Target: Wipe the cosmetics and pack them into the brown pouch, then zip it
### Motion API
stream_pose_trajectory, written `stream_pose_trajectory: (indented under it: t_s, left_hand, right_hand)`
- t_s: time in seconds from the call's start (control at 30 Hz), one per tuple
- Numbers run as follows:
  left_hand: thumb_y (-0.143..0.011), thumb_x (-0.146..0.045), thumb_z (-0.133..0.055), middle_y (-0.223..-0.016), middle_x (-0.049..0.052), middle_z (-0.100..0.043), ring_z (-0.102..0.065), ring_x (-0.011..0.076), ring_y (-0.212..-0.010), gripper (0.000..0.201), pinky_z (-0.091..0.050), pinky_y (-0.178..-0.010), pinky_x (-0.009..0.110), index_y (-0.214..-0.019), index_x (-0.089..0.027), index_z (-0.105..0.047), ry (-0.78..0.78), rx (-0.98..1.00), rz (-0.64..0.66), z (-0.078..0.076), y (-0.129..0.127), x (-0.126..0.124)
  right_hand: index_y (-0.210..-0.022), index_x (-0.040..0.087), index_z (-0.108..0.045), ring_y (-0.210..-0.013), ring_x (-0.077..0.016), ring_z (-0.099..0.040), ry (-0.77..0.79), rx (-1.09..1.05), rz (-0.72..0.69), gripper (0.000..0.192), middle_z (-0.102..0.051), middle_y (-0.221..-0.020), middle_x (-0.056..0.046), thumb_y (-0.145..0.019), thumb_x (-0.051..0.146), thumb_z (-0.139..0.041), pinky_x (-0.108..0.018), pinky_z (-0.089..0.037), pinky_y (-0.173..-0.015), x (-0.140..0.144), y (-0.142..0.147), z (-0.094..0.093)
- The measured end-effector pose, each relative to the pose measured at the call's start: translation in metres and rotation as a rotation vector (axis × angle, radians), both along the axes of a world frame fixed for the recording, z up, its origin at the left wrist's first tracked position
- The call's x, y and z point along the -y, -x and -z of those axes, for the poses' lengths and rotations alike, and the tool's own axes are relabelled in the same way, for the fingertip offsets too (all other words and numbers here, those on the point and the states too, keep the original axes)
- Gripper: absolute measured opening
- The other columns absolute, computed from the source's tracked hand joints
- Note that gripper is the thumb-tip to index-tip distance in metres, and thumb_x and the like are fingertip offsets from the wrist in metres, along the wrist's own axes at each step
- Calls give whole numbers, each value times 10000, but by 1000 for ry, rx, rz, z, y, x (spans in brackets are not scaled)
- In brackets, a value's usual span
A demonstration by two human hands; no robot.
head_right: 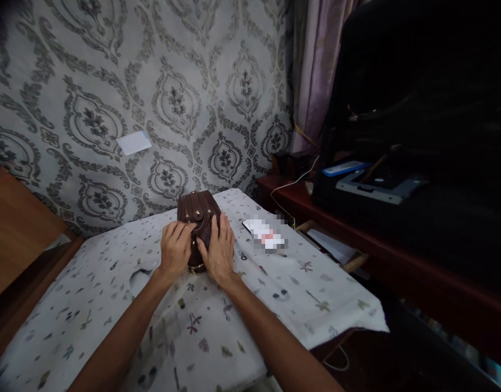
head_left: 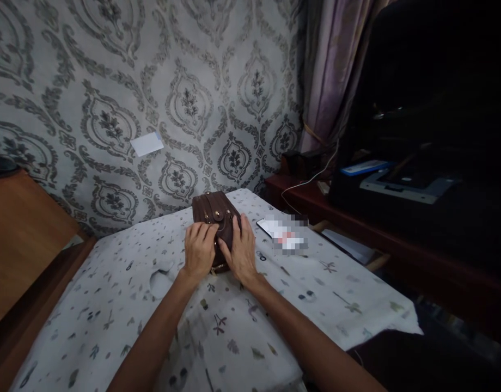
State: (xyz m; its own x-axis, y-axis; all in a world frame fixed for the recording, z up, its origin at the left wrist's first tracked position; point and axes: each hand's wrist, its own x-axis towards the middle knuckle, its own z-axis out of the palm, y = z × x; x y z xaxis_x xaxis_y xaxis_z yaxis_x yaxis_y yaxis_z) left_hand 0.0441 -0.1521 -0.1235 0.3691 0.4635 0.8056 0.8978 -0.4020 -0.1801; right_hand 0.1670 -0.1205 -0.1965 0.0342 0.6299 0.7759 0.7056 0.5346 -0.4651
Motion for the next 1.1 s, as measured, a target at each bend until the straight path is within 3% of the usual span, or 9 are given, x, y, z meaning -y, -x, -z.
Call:
stream_pose_trajectory:
  t_s: [0.6,0.83,1.1]
  left_hand:
    - [-960,-133,-447,-870,94,-665,-540,249,-855,247,-411,-767,392,-1096,-130,-654,22,-42,-22,5,-6,10]
    - [-961,-148,-457,-857,91,-654,-545,247,-851,232,-410,-747,384,-1090,-131,-649,15,-55,-4,4,-7,13]
    - [-926,-172,-505,-1016,128,-652,-537,288,-931,356,-418,-803,429,-1271,-122,-581,157,-145,-138,-16,-25,7]
  right_hand:
    - [-1567,105,-204,-1505,-323,-184,47,10,-15,678,-207,-1617,-213,-985,377,-422,-545,-296,-1171,1,-1,-1]
    - [-1576,122,-163,-1515,-320,-157,50,3,-34,695,-192,-1628,-212,-971,336,-430,-565,-287,-1170,1,-2,0]
    - [-1574,126,-143,-1515,-318,-178,20,-35,-50,687,-212,-1618,-225,-972,316,-412,-579,-313,-1156,2,-2,4]
